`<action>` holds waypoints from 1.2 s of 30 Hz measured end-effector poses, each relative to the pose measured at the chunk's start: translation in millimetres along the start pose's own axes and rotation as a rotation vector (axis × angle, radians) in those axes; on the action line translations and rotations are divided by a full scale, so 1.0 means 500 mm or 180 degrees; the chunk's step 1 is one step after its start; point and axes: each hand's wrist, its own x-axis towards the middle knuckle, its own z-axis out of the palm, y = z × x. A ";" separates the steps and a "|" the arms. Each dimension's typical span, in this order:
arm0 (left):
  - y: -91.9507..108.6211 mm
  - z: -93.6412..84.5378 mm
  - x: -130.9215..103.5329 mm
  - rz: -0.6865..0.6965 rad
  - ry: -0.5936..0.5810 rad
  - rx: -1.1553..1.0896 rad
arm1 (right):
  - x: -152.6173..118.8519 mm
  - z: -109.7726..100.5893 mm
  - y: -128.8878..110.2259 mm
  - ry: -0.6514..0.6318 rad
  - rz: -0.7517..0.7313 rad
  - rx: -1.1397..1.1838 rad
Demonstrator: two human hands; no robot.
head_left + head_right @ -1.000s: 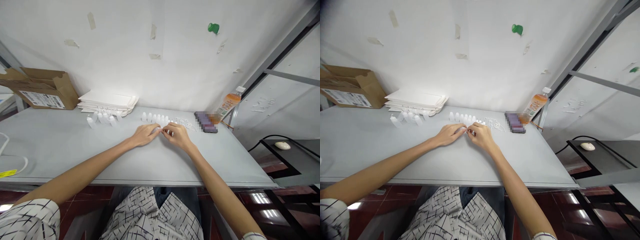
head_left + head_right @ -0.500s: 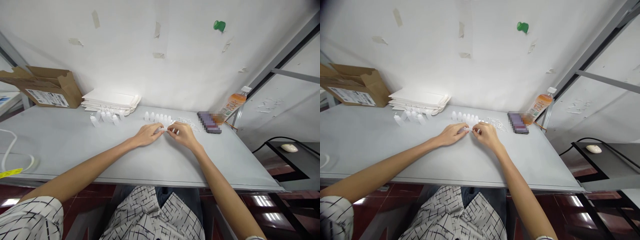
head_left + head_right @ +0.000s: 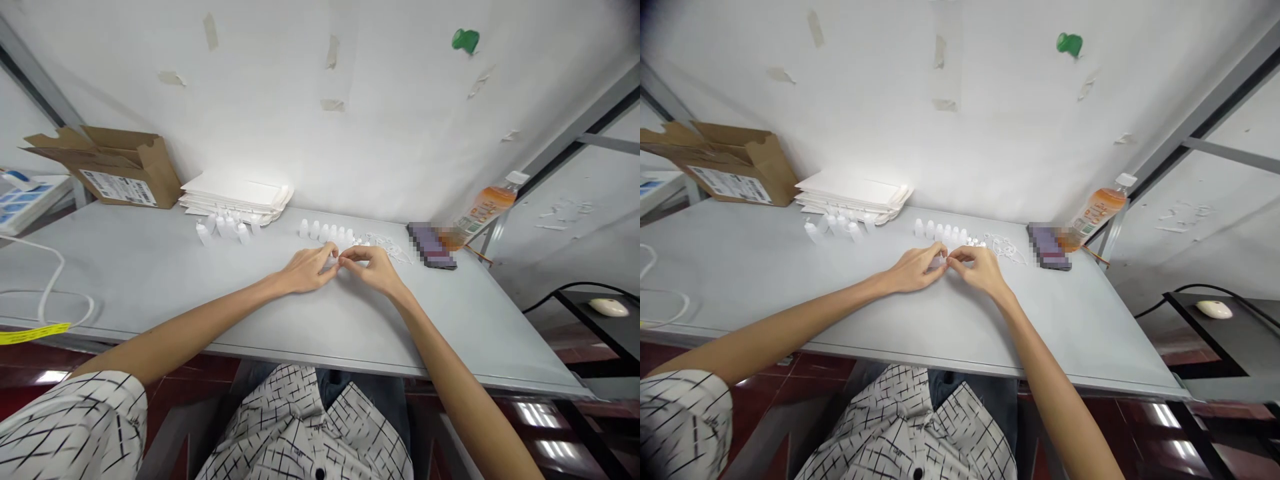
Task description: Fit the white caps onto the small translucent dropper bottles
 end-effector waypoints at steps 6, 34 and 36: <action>0.011 -0.005 -0.005 -0.0060 0.0154 0.0263 | 0.000 0.004 -0.006 -0.0194 0.0376 0.0942; -0.004 -0.006 0.002 0.0350 0.0337 -0.0535 | 0.003 -0.012 -0.007 -0.0203 0.0383 0.1360; -0.008 -0.002 0.006 0.0227 0.0371 -0.0813 | 0.003 -0.011 -0.003 -0.0112 0.0222 0.1248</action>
